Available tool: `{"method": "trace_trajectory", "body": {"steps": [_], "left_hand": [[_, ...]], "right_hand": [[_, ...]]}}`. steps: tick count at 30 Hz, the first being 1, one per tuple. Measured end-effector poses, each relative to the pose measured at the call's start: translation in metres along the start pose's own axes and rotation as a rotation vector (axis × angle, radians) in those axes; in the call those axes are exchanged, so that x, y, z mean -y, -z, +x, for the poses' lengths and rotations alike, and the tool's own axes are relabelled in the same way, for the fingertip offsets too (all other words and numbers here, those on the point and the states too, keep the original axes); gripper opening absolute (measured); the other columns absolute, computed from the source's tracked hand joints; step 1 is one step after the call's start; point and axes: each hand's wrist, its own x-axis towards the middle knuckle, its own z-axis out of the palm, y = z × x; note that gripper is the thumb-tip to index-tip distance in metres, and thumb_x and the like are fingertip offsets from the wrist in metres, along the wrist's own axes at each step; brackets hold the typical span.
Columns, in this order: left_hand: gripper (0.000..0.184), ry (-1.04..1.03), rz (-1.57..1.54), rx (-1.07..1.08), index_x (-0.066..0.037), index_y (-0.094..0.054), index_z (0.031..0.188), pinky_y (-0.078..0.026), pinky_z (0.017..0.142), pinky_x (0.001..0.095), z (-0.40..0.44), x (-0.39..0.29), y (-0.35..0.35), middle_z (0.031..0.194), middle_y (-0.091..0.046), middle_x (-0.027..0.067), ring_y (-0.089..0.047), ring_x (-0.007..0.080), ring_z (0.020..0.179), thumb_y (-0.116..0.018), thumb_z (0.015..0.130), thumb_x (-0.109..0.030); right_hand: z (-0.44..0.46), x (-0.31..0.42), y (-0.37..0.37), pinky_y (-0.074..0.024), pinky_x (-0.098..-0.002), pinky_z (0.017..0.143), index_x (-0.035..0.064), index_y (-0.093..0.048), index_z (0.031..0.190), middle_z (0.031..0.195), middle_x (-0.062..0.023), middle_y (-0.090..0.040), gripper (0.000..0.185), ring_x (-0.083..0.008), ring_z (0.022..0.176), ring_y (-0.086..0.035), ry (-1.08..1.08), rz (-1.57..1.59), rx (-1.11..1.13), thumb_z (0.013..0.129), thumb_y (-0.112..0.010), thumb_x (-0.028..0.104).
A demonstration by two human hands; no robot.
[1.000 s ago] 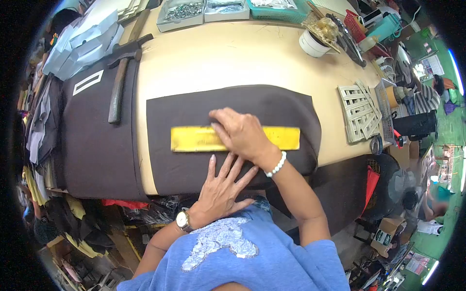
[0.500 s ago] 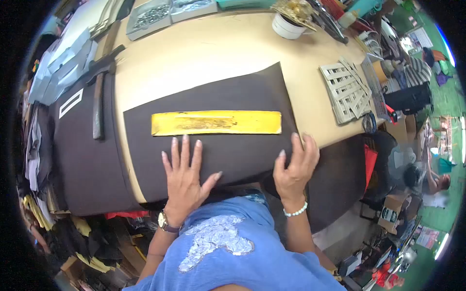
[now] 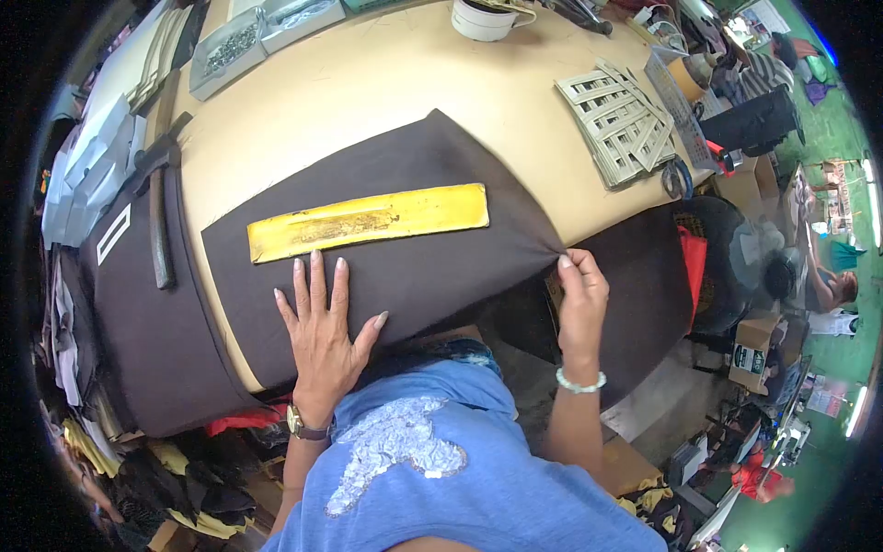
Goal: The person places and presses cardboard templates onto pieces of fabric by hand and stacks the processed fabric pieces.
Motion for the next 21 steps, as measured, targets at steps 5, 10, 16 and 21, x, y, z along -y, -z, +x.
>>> {"method": "trace_trajectory", "body": {"steps": [5, 10, 16, 21], "left_hand": [[0.076, -0.008, 0.005, 0.010, -0.008, -0.036, 0.142, -0.010, 0.107, 0.0642, 0.000, 0.000, 0.000, 0.151, -0.022, 0.0199, -0.017, 0.0388, 0.140, -0.059, 0.083, -0.051], [0.076, -0.001, -0.002, 0.030, -0.006, -0.035, 0.142, -0.010, 0.107, 0.0638, -0.006, -0.006, 0.000, 0.151, -0.021, 0.0212, -0.016, 0.0397, 0.140, -0.058, 0.084, -0.049], [0.081, 0.098, -0.060, -0.068, -0.004, -0.028, 0.144, -0.014, 0.106, 0.0638, -0.008, -0.003, 0.017, 0.150, -0.020, 0.0242, -0.017, 0.0424, 0.139, -0.064, 0.082, -0.042], [0.075, 0.345, 0.078, -0.197, -0.003, -0.029, 0.144, -0.018, 0.107, 0.0611, 0.005, 0.025, 0.022, 0.144, -0.032, 0.0225, -0.025, 0.0392, 0.137, -0.065, 0.084, -0.033]], "right_hand": [[0.009, 0.007, 0.007, -0.0437, -0.0235, 0.076, 0.0010, -0.058, 0.097, 0.084, 0.0005, -0.060, 0.013, -0.0098, 0.079, -0.055, -0.091, 0.264, 0.072, 0.095, -0.052, 0.012], [0.008, -0.003, 0.002, -0.0460, -0.0286, 0.073, -0.0022, -0.056, 0.109, 0.083, -0.0066, -0.060, 0.020, -0.0166, 0.077, -0.056, 0.251, -0.685, -0.203, 0.093, -0.055, 0.009], [0.010, 0.032, -0.046, -0.0469, -0.0346, 0.071, -0.0013, -0.058, 0.110, 0.080, -0.0113, -0.060, 0.025, -0.0251, 0.074, -0.058, 0.676, -0.804, -0.200, 0.087, -0.061, 0.007], [0.012, 0.031, -0.087, -0.0478, -0.0393, 0.071, -0.0023, -0.060, 0.106, 0.080, -0.0124, -0.063, 0.025, -0.0278, 0.075, -0.061, 0.640, -0.913, -0.020, 0.083, -0.064, 0.008]]}}
